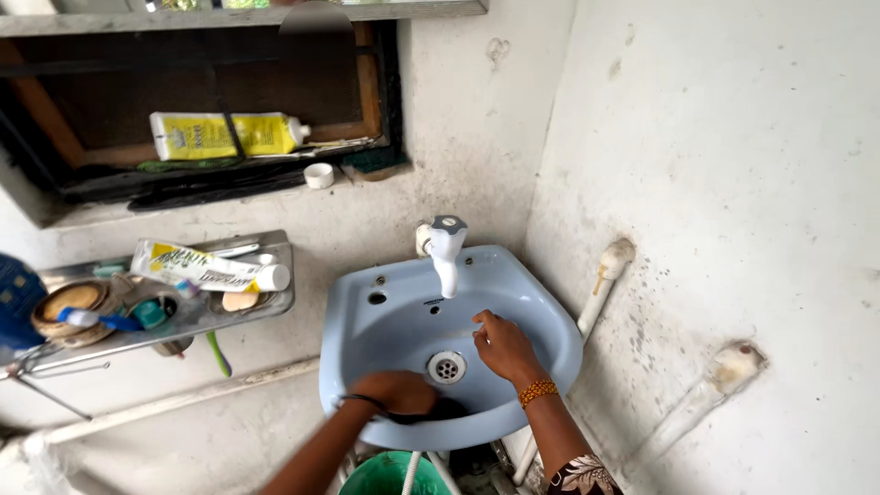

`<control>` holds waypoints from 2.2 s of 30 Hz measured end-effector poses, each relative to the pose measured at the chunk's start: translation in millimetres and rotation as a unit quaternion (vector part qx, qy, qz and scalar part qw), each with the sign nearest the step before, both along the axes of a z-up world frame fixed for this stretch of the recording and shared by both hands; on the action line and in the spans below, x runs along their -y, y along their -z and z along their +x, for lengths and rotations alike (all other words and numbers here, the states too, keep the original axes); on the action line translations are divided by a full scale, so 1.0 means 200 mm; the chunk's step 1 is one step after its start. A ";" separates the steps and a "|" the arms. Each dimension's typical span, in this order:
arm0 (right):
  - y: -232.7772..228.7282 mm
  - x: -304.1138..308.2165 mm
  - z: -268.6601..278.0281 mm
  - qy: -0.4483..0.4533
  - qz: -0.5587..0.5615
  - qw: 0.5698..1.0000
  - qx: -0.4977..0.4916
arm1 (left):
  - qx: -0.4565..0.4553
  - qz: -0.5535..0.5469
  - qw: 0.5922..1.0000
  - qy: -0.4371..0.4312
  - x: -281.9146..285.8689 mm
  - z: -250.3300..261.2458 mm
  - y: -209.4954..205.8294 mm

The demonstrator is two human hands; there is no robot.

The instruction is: The person cleans a sink using a black cloth by hand, wiping the interior surfaces and the faucet.

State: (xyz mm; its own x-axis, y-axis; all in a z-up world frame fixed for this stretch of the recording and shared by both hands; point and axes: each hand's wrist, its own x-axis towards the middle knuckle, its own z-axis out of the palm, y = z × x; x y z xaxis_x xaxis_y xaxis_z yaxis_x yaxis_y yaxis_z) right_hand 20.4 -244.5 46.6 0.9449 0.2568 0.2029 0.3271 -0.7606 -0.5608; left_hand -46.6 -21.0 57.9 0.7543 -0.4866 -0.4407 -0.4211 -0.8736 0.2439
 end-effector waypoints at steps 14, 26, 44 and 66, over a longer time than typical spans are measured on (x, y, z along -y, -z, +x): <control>-0.03 -0.01 -0.03 -0.017 -0.001 0.998 -0.054 | 0.066 -0.049 0.991 -0.106 0.09 -0.25 -0.26; 0.01 -0.01 0.02 -0.025 0.008 0.999 -0.036 | 0.345 -0.115 0.912 -0.191 0.26 -0.60 -0.05; -0.03 -0.04 -0.03 -0.030 -0.024 0.993 -0.109 | 0.581 -0.363 0.602 -0.410 -0.24 -0.50 0.12; 0.05 -0.02 0.04 -0.052 -0.005 0.994 -0.098 | 0.550 -0.289 0.745 -0.242 0.06 -0.65 0.03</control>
